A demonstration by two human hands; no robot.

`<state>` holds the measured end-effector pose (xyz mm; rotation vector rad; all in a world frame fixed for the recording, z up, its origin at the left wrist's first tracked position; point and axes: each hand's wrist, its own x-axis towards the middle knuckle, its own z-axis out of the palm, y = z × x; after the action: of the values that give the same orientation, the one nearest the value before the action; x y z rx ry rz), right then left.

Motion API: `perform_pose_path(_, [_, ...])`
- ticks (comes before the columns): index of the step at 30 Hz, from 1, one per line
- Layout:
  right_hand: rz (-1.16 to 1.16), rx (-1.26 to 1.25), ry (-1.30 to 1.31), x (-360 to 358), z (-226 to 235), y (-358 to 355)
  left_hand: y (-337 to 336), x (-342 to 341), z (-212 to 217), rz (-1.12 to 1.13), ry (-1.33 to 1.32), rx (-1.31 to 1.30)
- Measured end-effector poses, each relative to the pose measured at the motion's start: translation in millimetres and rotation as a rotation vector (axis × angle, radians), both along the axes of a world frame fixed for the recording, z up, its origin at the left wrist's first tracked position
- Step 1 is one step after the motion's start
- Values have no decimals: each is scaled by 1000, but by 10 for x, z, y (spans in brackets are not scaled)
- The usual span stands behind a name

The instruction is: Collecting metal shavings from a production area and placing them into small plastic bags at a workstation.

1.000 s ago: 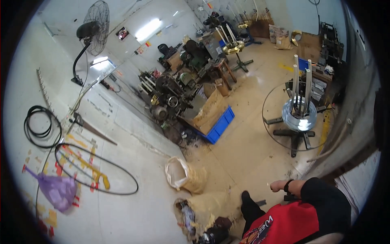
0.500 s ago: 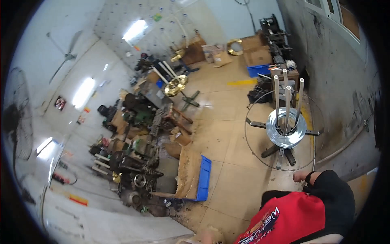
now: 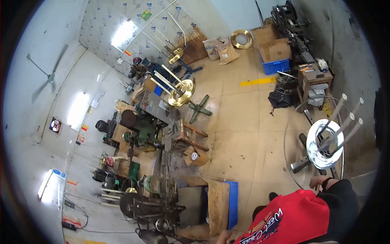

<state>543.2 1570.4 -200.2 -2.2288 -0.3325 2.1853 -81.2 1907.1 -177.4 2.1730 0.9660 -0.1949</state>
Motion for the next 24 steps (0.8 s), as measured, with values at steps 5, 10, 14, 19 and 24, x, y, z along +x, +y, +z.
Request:
perform_pose_path(5, [548, 547, -159, 663, 114, 1989, 1038, 62, -128, 203, -43, -59])
perform_pose_path(10, [336, 717, -560, 1429, 229, 3144, 2490, 83, -59, 391, -45, -95])
perform_pose_path(14, [113, 369, -476, 2083, 484, 3559, 4292, 2809, 757, -13, 269, 163])
perform_pose_path(19, [254, 253, -456, 2955, 368, 3912, 5636, 6046, 1807, -182, 65, 281])
perform_pose_path(24, [789, 130, -596, 2567, -1189, 3440, 6785, 8000, 1480, -110, -387, -180])
